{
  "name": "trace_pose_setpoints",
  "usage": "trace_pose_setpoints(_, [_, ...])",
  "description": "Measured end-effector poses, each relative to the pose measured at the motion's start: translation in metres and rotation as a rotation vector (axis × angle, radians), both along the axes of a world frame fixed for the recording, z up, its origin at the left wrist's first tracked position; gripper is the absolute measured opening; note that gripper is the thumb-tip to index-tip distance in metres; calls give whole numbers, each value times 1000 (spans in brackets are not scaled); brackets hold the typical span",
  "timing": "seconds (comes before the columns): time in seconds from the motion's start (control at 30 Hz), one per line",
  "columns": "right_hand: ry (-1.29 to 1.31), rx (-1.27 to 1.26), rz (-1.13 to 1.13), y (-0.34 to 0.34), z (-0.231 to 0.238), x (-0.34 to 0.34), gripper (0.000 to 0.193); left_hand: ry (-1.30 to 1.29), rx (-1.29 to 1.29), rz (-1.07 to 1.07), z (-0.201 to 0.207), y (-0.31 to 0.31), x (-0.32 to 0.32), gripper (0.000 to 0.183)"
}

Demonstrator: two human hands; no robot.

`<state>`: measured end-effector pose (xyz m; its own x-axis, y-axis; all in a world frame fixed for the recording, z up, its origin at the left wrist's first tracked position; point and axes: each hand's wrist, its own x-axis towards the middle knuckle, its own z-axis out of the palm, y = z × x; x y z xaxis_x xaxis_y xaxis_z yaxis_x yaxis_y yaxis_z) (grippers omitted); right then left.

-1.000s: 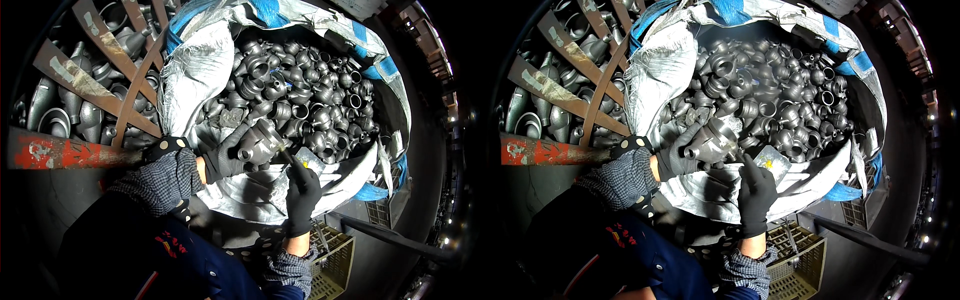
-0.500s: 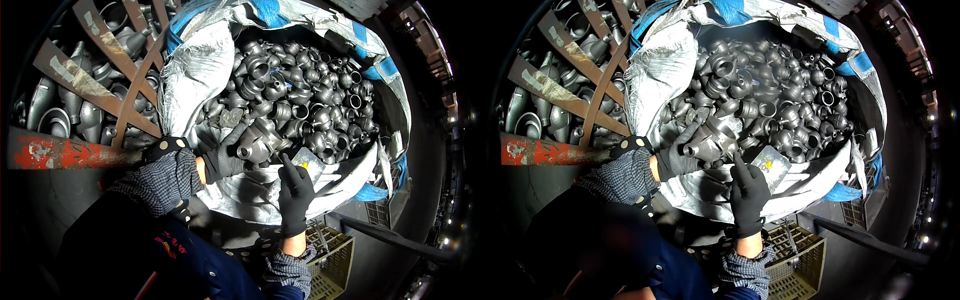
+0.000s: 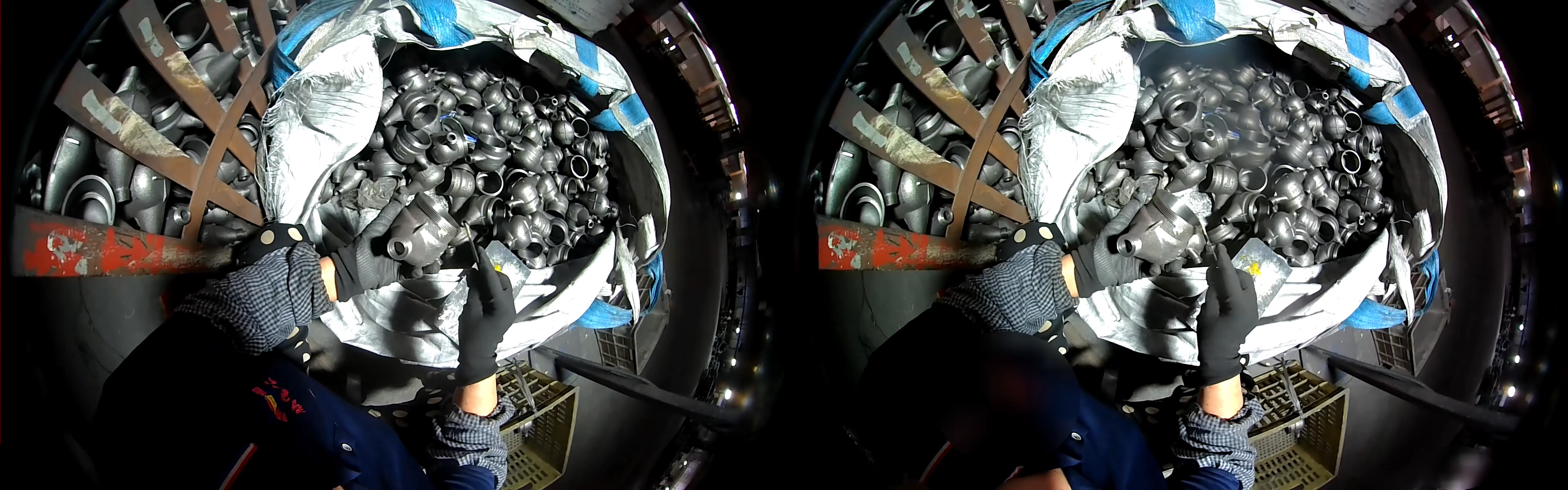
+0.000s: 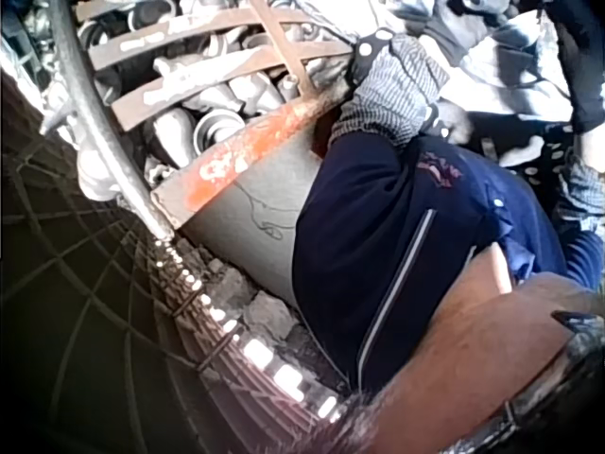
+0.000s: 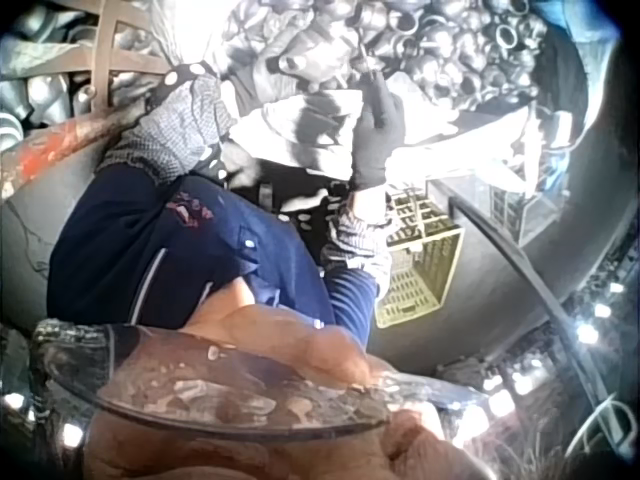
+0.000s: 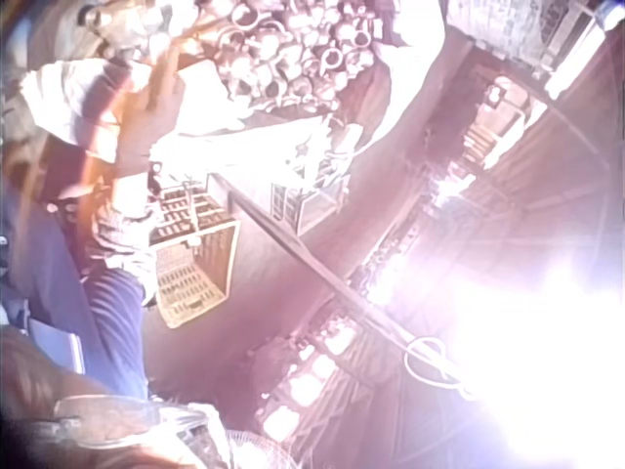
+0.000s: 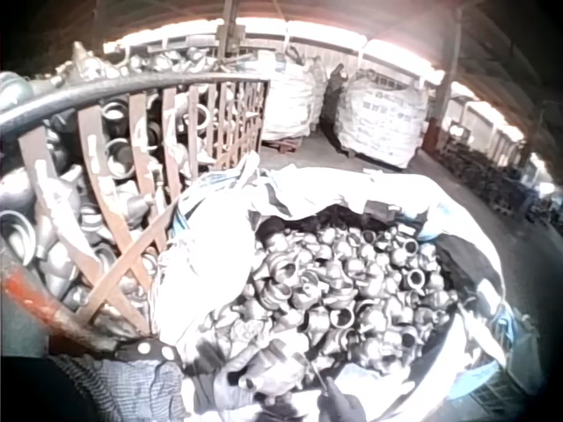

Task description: The person holds curved metal pipe fittings and uses a yellow scraper tool to clean the interior and exterior edges of several pieces before placing one into a separate bin.

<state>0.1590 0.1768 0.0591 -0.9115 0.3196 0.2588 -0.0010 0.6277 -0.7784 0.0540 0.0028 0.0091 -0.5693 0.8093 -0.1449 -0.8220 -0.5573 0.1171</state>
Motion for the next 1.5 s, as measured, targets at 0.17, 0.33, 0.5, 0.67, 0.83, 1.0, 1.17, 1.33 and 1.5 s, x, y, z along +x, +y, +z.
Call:
trace_pose_setpoints(0.17, [-4,-214,83,-1,-1,0,44,36,78,-67,-2,10,0,69])
trace_pose_setpoints(0.33, [-171,-499,282,11,5,-17,47,120,72,-150,-15,7,11,70])
trace_pose_setpoints(0.5, [-382,-635,344,28,7,-13,33,320,-205,-176,-38,2,2,54])
trace_pose_setpoints(0.67, [-458,-642,329,36,9,-4,27,1109,-666,-48,26,-6,-7,40])
trace_pose_setpoints(0.83, [-553,-622,365,41,-7,-1,22,1679,-605,-315,24,-14,-6,44])
trace_pose_setpoints(1.0, [-529,-649,376,33,-14,-3,25,1399,-819,-669,27,-2,-7,43])
trace_pose_setpoints(1.17, [-254,-682,209,18,5,-16,43,1111,-641,-188,1,-4,-18,44])
trace_pose_setpoints(1.33, [-233,-670,52,20,15,-12,54,420,-427,2,1,-18,-21,42])
trace_pose_setpoints(1.5, [-233,-670,56,-2,51,7,44,237,-438,14,3,-17,-14,45])
